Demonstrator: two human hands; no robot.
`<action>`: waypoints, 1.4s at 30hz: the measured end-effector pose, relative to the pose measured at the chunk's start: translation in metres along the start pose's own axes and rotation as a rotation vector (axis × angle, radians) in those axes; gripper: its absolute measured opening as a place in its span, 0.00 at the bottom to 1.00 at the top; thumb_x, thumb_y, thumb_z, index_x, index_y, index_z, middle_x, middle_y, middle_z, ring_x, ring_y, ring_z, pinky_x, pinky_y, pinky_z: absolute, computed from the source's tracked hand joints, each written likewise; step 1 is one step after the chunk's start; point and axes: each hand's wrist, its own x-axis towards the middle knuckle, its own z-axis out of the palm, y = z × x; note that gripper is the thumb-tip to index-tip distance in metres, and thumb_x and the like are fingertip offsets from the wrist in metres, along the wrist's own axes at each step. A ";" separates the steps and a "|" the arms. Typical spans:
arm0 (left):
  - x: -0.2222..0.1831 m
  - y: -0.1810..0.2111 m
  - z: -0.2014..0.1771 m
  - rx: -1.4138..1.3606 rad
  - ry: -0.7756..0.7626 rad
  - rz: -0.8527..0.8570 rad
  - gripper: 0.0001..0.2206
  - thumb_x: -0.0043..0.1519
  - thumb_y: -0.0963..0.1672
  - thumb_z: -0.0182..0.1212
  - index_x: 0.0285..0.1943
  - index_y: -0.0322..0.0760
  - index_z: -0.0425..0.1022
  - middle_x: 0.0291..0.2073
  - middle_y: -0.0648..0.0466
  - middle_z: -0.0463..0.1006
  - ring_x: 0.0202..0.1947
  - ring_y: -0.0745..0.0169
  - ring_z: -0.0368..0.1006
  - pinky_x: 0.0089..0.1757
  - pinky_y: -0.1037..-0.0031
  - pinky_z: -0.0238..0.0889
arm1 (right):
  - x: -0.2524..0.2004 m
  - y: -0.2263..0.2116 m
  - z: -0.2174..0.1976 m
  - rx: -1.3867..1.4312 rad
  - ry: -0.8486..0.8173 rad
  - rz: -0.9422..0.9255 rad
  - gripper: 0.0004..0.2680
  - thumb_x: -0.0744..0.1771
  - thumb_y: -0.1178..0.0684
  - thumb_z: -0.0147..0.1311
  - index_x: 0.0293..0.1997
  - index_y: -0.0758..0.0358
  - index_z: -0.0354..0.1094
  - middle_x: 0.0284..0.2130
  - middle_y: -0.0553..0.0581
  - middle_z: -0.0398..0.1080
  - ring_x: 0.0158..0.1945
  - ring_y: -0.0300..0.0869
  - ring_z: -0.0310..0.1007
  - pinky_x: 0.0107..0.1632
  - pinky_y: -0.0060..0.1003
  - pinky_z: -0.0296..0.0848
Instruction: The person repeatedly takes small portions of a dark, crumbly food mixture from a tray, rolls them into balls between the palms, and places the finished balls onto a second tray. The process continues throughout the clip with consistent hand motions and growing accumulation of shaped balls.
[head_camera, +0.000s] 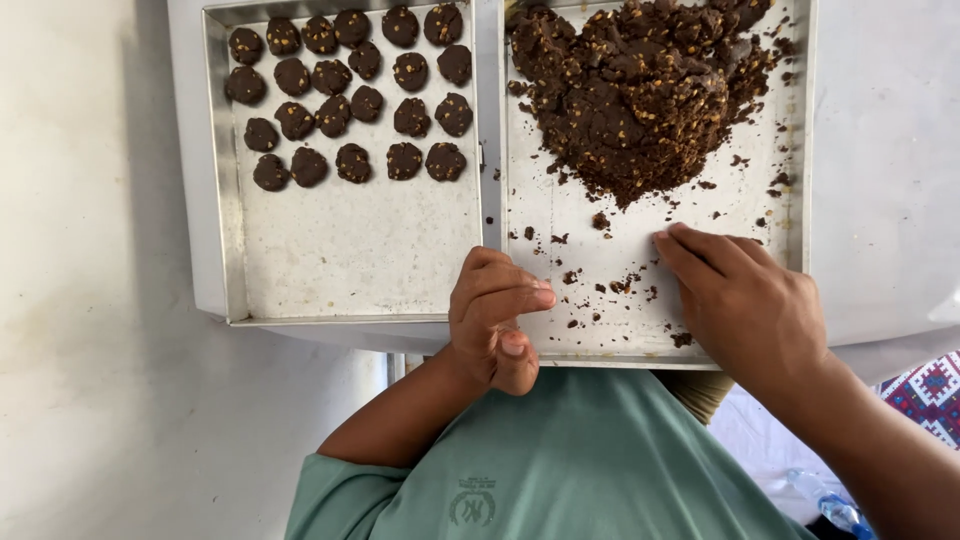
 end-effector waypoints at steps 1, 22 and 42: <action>0.000 0.000 0.000 0.000 -0.005 0.003 0.16 0.74 0.48 0.38 0.47 0.38 0.73 0.36 0.53 0.76 0.29 0.62 0.71 0.37 0.69 0.63 | -0.002 0.001 0.004 -0.014 0.054 -0.004 0.13 0.67 0.56 0.59 0.57 0.46 0.78 0.53 0.42 0.78 0.45 0.41 0.80 0.22 0.41 0.77; 0.049 0.024 0.011 -0.164 -0.156 -0.265 0.19 0.74 0.50 0.42 0.46 0.38 0.81 0.44 0.50 0.78 0.34 0.61 0.71 0.41 0.70 0.69 | 0.065 -0.031 -0.023 0.036 0.051 -0.249 0.07 0.67 0.58 0.55 0.47 0.53 0.77 0.42 0.53 0.78 0.48 0.45 0.80 0.31 0.32 0.80; 0.067 0.013 0.030 -0.592 -0.004 -1.017 0.22 0.75 0.53 0.38 0.44 0.40 0.78 0.44 0.53 0.77 0.32 0.64 0.72 0.42 0.72 0.63 | 0.077 0.014 -0.028 2.147 -0.048 0.999 0.08 0.71 0.44 0.48 0.40 0.55 0.66 0.32 0.48 0.64 0.21 0.27 0.58 0.10 0.15 0.51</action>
